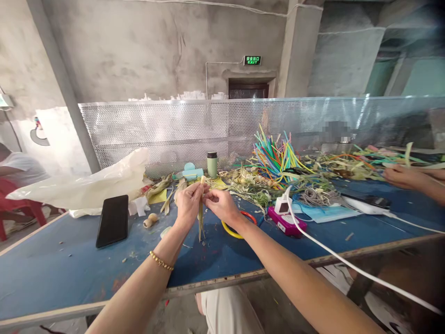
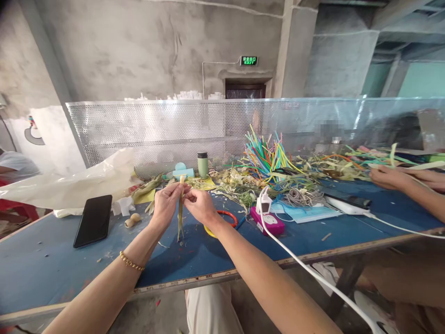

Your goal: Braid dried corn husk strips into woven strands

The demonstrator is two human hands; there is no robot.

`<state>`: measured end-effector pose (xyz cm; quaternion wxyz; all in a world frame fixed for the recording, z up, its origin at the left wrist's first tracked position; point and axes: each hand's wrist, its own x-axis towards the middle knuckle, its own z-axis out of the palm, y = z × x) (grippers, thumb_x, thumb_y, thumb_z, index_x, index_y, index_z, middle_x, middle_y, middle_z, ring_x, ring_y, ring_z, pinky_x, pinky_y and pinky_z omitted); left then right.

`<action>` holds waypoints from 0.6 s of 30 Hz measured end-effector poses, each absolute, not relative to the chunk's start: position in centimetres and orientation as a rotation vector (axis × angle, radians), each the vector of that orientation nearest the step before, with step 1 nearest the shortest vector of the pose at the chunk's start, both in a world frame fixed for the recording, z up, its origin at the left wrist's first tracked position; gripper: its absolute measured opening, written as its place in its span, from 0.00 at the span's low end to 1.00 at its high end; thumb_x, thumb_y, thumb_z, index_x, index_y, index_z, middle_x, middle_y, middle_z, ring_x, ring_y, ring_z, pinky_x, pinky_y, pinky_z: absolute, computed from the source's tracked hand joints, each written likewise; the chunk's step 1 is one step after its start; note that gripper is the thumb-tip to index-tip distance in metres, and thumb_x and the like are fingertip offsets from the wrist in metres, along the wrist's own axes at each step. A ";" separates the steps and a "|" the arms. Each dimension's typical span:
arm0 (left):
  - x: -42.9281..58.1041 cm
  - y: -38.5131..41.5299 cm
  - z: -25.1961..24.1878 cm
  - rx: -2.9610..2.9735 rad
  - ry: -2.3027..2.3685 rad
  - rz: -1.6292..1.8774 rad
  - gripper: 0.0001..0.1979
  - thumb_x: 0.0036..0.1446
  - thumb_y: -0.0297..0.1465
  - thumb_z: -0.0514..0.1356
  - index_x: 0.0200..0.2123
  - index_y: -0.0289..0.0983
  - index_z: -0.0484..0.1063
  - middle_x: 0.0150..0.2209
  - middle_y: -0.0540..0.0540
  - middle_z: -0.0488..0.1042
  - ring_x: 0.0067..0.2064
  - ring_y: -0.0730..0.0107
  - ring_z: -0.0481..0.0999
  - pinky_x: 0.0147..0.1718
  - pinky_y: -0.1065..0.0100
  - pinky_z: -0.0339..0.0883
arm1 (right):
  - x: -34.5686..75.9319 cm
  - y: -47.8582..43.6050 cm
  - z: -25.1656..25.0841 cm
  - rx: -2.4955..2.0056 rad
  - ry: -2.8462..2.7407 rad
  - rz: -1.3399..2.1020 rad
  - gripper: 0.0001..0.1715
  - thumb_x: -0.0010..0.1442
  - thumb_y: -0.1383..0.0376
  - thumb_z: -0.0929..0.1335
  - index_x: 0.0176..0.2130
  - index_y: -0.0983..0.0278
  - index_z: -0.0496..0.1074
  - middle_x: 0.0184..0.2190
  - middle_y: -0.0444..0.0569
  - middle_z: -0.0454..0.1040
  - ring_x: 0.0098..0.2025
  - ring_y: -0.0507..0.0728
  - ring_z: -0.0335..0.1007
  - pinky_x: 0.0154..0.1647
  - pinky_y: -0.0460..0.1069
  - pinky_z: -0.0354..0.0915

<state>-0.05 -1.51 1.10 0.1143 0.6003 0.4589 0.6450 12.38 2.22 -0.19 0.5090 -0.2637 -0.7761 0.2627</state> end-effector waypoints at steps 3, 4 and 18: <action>0.0 -1.7 1.3 1.817 1.385 1.880 0.14 0.61 0.34 0.55 0.34 0.35 0.79 0.35 0.46 0.82 0.40 0.66 0.79 0.38 0.73 0.68 | 12.3 1.9 0.1 -0.676 -1.865 0.535 0.04 0.49 0.69 0.65 0.23 0.64 0.67 0.20 0.43 0.68 0.24 0.50 0.60 0.27 0.45 0.56; 0.0 -1.7 1.3 1.819 1.404 1.884 0.14 0.61 0.33 0.55 0.34 0.35 0.79 0.35 0.46 0.82 0.40 0.66 0.79 0.38 0.73 0.68 | 12.3 1.7 0.2 -0.688 -1.858 0.504 0.04 0.48 0.70 0.65 0.23 0.64 0.66 0.20 0.42 0.68 0.24 0.50 0.60 0.27 0.45 0.56; 0.1 -1.7 1.2 1.814 1.336 1.897 0.14 0.62 0.36 0.55 0.37 0.37 0.80 0.35 0.46 0.82 0.39 0.66 0.80 0.39 0.71 0.68 | 12.9 1.2 0.4 -0.489 -1.568 1.409 0.15 0.49 0.57 0.73 0.29 0.65 0.69 0.20 0.39 0.65 0.18 0.48 0.61 0.15 0.43 0.56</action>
